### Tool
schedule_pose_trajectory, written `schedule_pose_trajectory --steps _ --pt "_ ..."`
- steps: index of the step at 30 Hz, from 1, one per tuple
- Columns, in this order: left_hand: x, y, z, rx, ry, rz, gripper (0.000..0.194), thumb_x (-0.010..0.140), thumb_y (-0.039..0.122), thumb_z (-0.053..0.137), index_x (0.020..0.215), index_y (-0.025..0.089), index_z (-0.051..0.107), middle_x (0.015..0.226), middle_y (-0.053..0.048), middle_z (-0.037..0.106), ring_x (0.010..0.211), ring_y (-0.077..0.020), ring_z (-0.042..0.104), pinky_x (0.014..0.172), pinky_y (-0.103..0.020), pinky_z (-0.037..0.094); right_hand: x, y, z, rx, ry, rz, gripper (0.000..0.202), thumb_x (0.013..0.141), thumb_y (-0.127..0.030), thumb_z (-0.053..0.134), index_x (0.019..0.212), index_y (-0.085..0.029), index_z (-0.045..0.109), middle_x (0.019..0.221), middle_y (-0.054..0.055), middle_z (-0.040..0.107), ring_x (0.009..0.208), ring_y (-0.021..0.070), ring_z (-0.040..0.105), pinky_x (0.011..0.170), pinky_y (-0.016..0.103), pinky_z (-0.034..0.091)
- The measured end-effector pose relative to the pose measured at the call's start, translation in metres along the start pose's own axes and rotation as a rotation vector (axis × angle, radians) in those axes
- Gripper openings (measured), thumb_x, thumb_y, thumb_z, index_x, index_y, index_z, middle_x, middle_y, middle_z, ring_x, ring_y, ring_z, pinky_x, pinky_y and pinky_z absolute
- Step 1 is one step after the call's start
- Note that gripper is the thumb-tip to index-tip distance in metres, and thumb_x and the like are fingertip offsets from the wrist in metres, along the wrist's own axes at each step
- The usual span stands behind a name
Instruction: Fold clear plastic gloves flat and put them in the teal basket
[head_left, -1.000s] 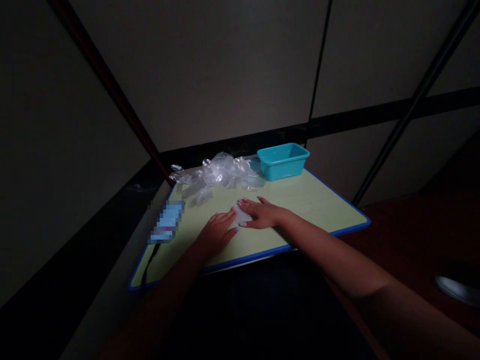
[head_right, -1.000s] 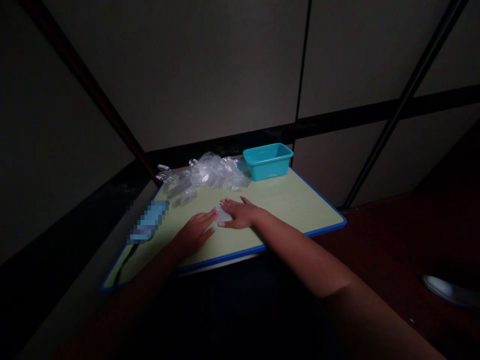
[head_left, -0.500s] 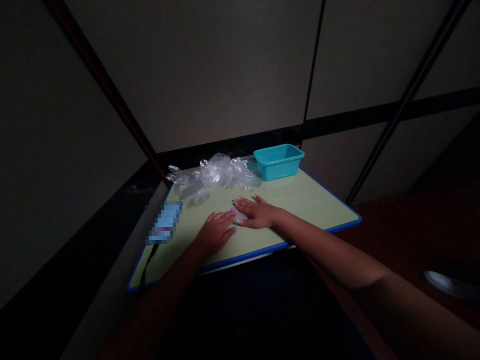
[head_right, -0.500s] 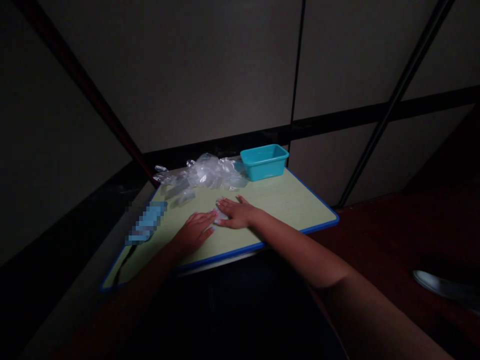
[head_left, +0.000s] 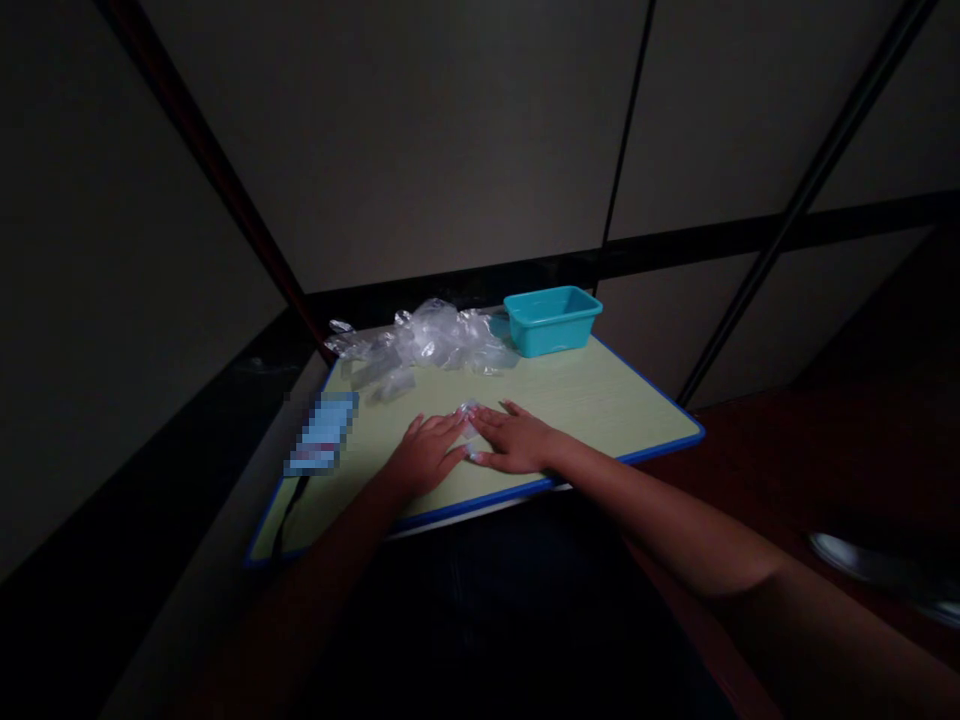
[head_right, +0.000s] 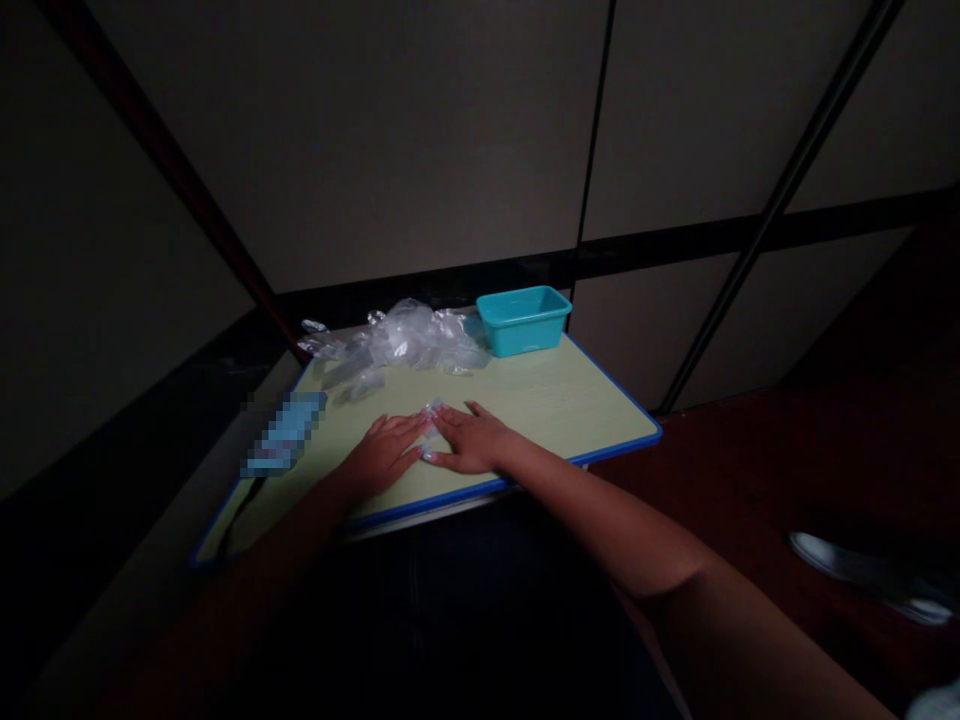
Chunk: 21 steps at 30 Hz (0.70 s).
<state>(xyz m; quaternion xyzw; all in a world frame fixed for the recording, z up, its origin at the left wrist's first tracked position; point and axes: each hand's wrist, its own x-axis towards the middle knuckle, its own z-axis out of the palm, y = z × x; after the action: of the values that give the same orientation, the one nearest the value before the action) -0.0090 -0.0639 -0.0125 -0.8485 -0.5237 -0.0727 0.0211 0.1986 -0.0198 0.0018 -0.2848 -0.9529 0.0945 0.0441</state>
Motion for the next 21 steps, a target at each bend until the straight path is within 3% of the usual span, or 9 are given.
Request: schedule_pose_trajectory --steps 5,9,15,21 --pt "-0.0005 -0.0021 0.0025 -0.024 0.019 -0.006 0.049 0.093 0.043 0.030 0.136 0.021 0.039 0.142 -0.007 0.042 0.127 -0.0227 0.038 0.107 -0.051 0.019 -0.0036 0.0010 -0.0005 -0.021 0.041 -0.038 0.070 0.090 -0.056 0.028 0.145 -0.012 0.021 0.147 0.017 0.025 0.137 0.0252 0.022 0.108 0.054 0.005" --pt "0.0008 -0.0047 0.0058 -0.025 0.049 -0.022 0.052 0.093 0.041 0.028 0.137 0.015 0.037 0.136 -0.011 0.048 0.125 -0.0226 0.040 0.107 -0.046 0.022 -0.0067 0.0003 -0.0001 -0.062 0.117 -0.087 0.068 0.089 -0.055 0.033 0.142 -0.013 0.030 0.145 0.017 0.028 0.135 0.0267 0.025 0.108 0.055 0.002" --pt "0.0018 -0.0072 0.0080 -0.059 0.060 -0.012 0.048 0.093 0.038 0.028 0.136 0.018 0.038 0.137 -0.009 0.047 0.123 -0.0214 0.041 0.105 -0.044 0.025 -0.0079 -0.0012 0.0004 -0.080 0.128 -0.113 0.065 0.090 -0.052 0.035 0.137 -0.007 0.039 0.137 0.019 0.042 0.129 0.0243 0.038 0.109 0.045 0.014" --pt "0.0012 -0.0082 0.0071 -0.081 0.078 -0.020 0.051 0.093 0.036 0.027 0.138 0.014 0.036 0.133 -0.011 0.050 0.121 -0.0218 0.042 0.105 -0.044 0.024 -0.0084 0.0003 0.0012 -0.102 0.144 -0.137 0.062 0.088 -0.054 0.039 0.138 -0.017 0.039 0.139 0.017 0.041 0.130 0.0236 0.036 0.108 0.048 0.013"
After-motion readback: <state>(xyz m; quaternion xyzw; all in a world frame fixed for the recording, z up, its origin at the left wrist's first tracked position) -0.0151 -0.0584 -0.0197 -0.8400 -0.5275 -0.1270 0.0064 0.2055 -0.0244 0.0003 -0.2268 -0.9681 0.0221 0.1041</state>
